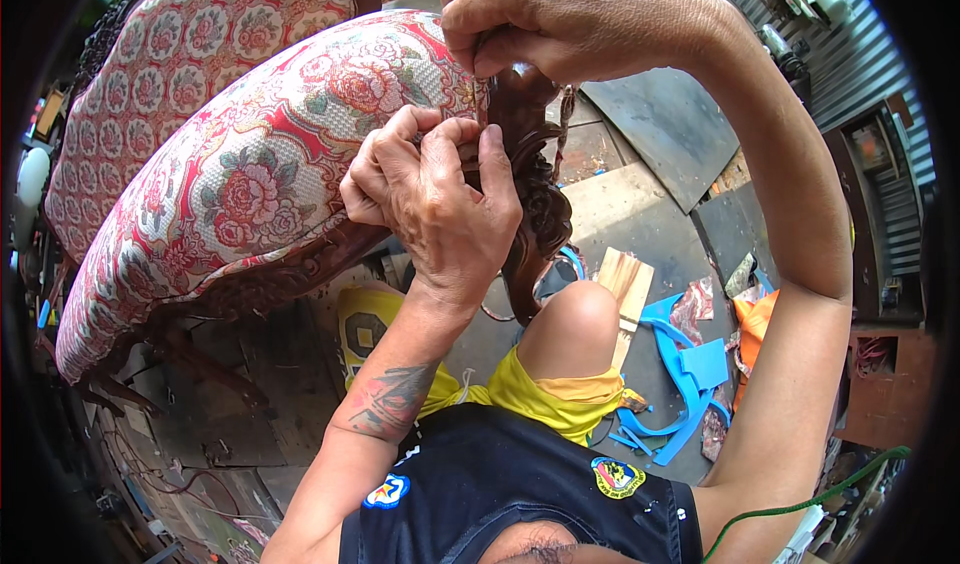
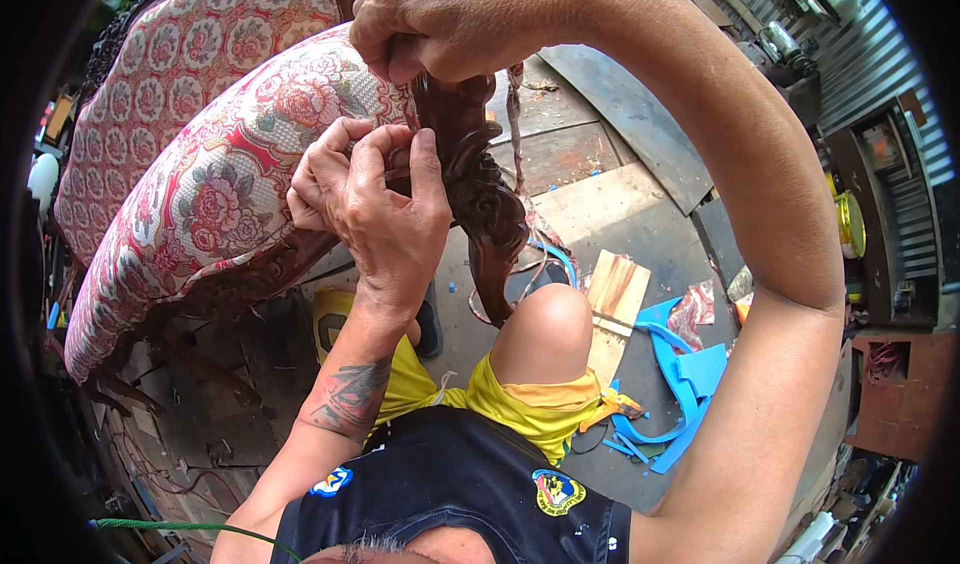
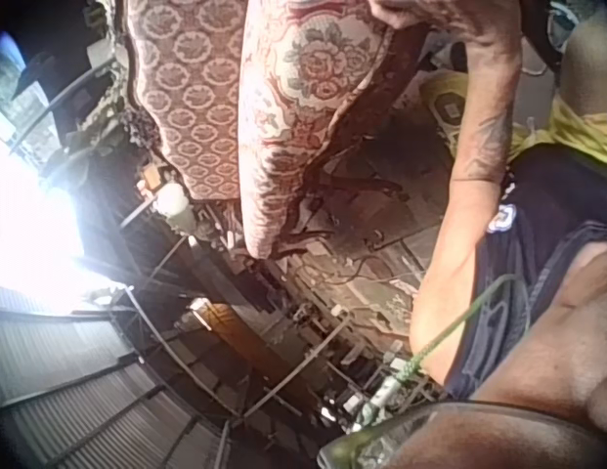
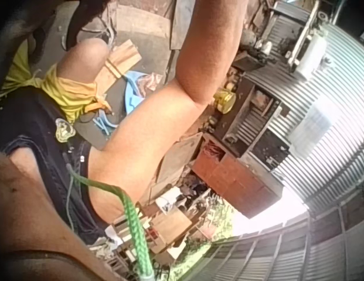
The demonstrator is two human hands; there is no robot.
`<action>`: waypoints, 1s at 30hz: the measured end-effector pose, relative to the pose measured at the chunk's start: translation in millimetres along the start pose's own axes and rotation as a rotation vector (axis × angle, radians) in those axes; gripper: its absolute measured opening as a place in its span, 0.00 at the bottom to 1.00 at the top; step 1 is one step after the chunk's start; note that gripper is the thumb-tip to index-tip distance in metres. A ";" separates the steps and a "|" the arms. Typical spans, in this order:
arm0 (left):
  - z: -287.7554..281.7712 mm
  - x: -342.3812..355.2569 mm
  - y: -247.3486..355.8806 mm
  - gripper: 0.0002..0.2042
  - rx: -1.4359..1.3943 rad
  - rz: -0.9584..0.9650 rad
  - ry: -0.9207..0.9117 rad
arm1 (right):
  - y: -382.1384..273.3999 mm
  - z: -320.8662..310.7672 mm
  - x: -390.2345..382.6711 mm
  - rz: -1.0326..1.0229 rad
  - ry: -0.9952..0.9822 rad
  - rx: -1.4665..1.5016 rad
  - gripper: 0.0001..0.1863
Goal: Applying decorative upholstery trim to a wooden sofa frame using hot glue.
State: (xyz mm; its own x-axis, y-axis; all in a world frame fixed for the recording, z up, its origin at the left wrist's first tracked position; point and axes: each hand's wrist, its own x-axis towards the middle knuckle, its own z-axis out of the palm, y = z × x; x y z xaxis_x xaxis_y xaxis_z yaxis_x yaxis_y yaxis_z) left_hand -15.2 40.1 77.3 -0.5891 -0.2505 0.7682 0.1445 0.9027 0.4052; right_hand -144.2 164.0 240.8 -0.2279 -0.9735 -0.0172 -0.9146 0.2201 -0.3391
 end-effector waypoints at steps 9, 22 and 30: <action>1.1 4.9 6.3 0.08 0.018 0.000 -0.020 | -25.6 -7.2 -1.1 0.179 -0.049 0.124 0.05; 13.5 1.3 3.7 0.09 0.064 0.005 0.019 | -21.0 -1.4 -6.1 0.114 -0.106 0.041 0.07; 17.5 -2.1 2.6 0.09 0.078 0.034 0.032 | -20.4 9.3 -11.7 -0.121 0.056 0.008 0.04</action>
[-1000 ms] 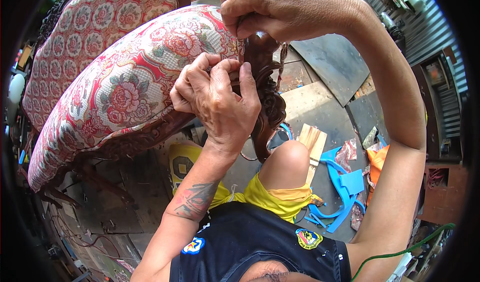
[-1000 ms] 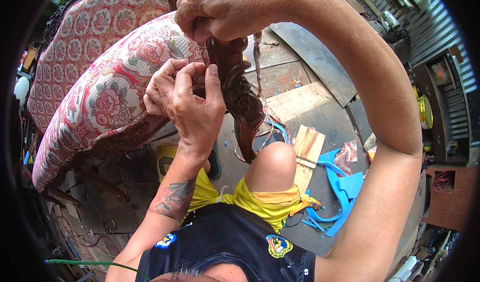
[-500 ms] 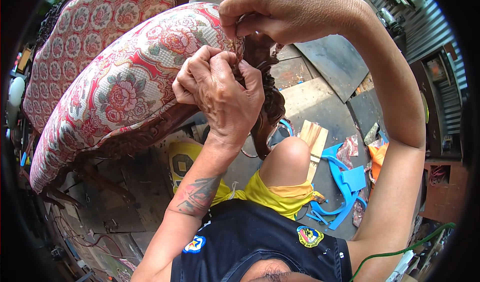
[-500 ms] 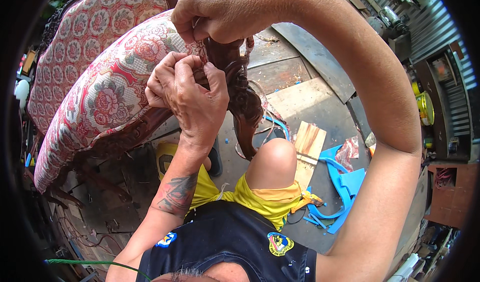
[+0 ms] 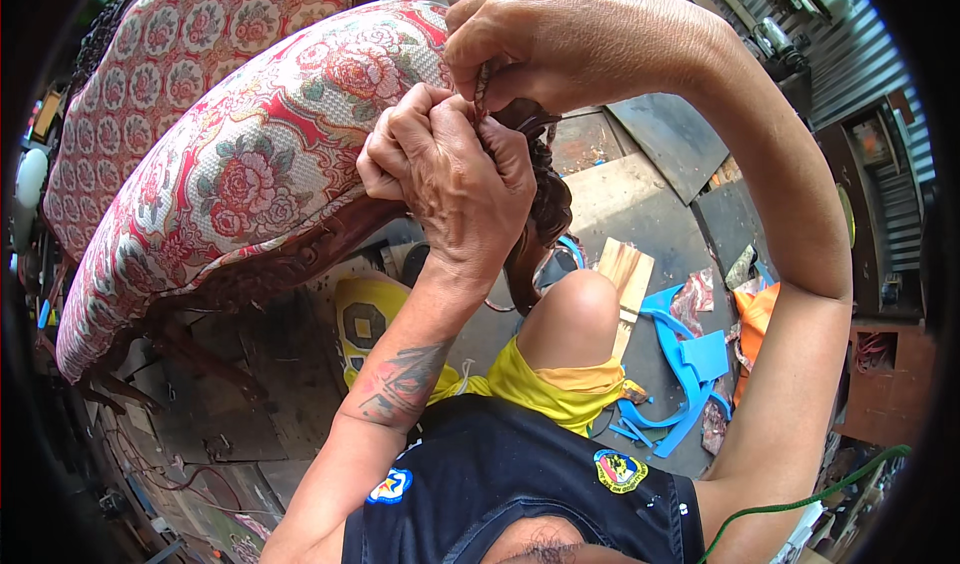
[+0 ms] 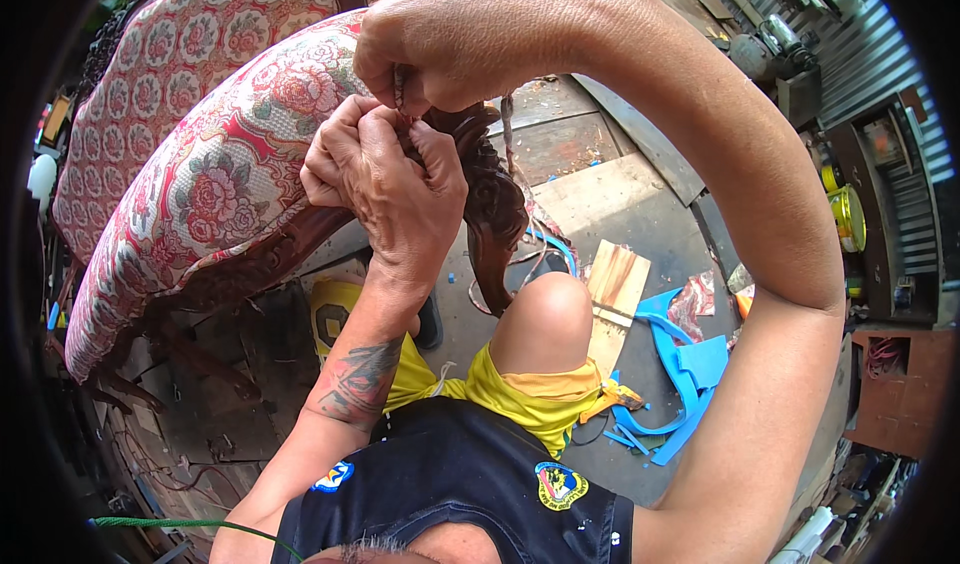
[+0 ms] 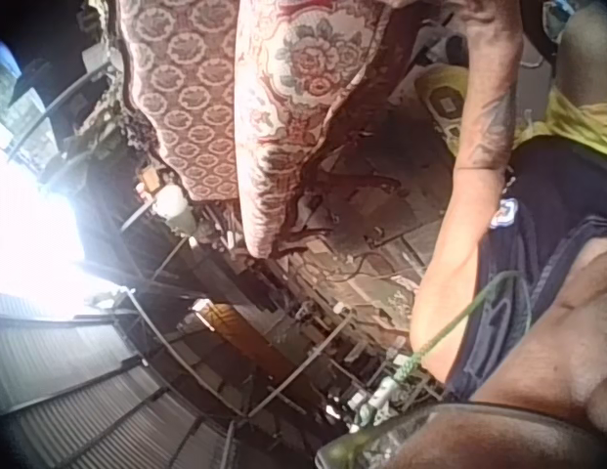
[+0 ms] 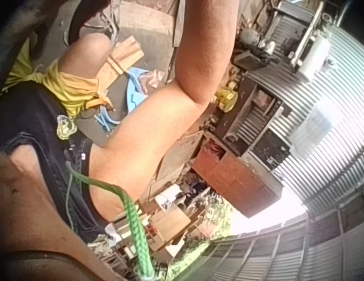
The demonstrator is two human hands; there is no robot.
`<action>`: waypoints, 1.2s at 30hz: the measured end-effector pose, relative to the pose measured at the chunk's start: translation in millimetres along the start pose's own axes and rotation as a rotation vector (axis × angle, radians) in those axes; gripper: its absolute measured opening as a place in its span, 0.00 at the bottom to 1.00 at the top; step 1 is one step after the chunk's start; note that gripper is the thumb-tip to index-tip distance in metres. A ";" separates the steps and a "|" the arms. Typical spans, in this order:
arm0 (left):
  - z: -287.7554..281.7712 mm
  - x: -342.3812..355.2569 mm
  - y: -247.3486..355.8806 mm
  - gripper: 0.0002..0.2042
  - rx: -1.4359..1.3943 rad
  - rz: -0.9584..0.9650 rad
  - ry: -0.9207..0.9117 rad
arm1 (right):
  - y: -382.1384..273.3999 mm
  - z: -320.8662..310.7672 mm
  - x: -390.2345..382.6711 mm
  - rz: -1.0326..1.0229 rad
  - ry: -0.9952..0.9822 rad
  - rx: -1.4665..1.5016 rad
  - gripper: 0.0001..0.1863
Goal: Applying decorative upholstery trim to a wooden sofa frame using hot glue.
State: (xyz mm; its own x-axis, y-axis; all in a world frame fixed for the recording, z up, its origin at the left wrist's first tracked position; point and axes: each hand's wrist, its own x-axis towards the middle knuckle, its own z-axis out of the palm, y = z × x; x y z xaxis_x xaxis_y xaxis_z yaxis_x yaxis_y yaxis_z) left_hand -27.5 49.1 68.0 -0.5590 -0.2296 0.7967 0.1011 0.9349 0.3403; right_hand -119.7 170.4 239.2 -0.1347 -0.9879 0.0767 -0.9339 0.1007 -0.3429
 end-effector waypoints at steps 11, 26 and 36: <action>-2.7 -0.3 -1.3 0.09 -0.013 -0.001 0.001 | -18.1 -12.5 14.3 0.354 -0.205 -0.003 0.06; -12.9 -8.5 -0.8 0.10 -0.091 -0.035 -0.054 | 24.0 20.0 7.4 0.062 -0.024 -0.211 0.07; -9.0 -15.8 -14.2 0.07 -0.098 0.035 0.040 | 7.6 5.3 7.0 0.167 -0.083 -0.226 0.08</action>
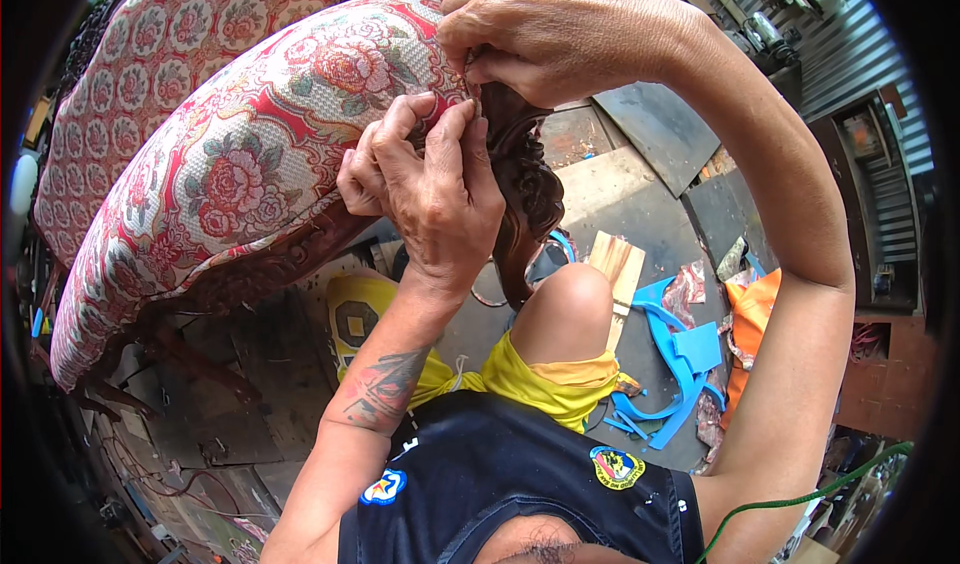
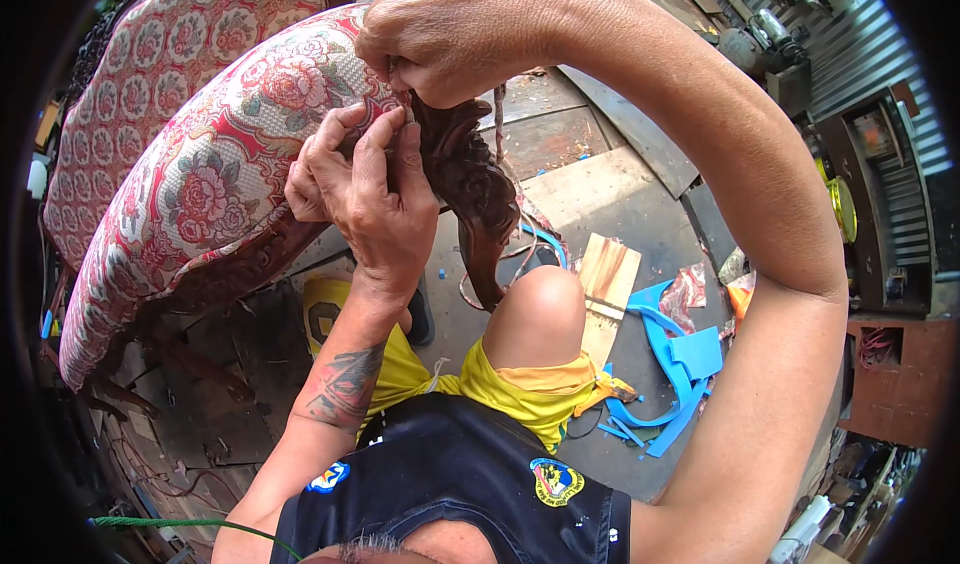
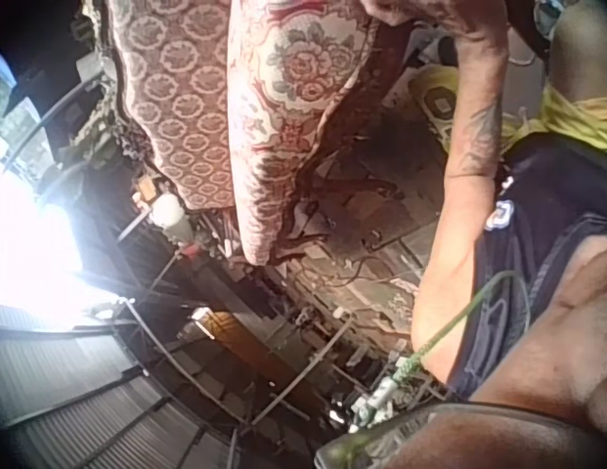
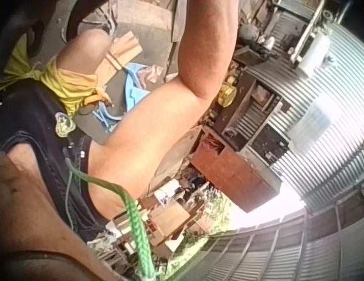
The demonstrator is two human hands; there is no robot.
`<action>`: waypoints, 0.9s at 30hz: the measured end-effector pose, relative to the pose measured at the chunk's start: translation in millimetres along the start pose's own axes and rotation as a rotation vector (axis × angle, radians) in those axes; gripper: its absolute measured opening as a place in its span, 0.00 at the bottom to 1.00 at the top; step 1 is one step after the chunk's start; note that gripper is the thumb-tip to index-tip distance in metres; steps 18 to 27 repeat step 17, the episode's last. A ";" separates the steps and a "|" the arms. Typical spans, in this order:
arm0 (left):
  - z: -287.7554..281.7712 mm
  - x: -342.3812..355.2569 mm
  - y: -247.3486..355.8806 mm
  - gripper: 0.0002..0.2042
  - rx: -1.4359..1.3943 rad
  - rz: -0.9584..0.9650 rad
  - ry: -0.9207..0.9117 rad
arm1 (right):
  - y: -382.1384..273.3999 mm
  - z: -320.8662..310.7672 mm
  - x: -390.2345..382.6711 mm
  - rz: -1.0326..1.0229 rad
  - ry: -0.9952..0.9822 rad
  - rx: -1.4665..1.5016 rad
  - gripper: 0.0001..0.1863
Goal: Applying decorative upholstery trim to a wooden sofa frame using hot glue.
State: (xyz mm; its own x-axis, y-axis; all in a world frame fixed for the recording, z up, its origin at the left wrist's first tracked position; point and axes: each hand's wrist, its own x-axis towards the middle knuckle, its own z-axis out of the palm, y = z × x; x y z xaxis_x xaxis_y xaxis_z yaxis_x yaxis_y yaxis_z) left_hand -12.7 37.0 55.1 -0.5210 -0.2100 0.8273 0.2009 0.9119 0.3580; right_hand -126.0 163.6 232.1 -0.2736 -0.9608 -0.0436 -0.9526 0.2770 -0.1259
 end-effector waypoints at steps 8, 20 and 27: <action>-29.5 40.5 -24.8 0.10 0.040 0.257 -0.148 | -5.3 -7.6 4.7 0.064 -0.054 0.007 0.09; -35.3 131.2 -23.1 0.14 -0.332 0.030 -0.728 | 5.3 -5.9 -0.4 0.098 0.044 0.023 0.08; -35.3 131.2 -23.1 0.14 -0.332 0.030 -0.728 | 5.3 -5.9 -0.4 0.098 0.044 0.023 0.08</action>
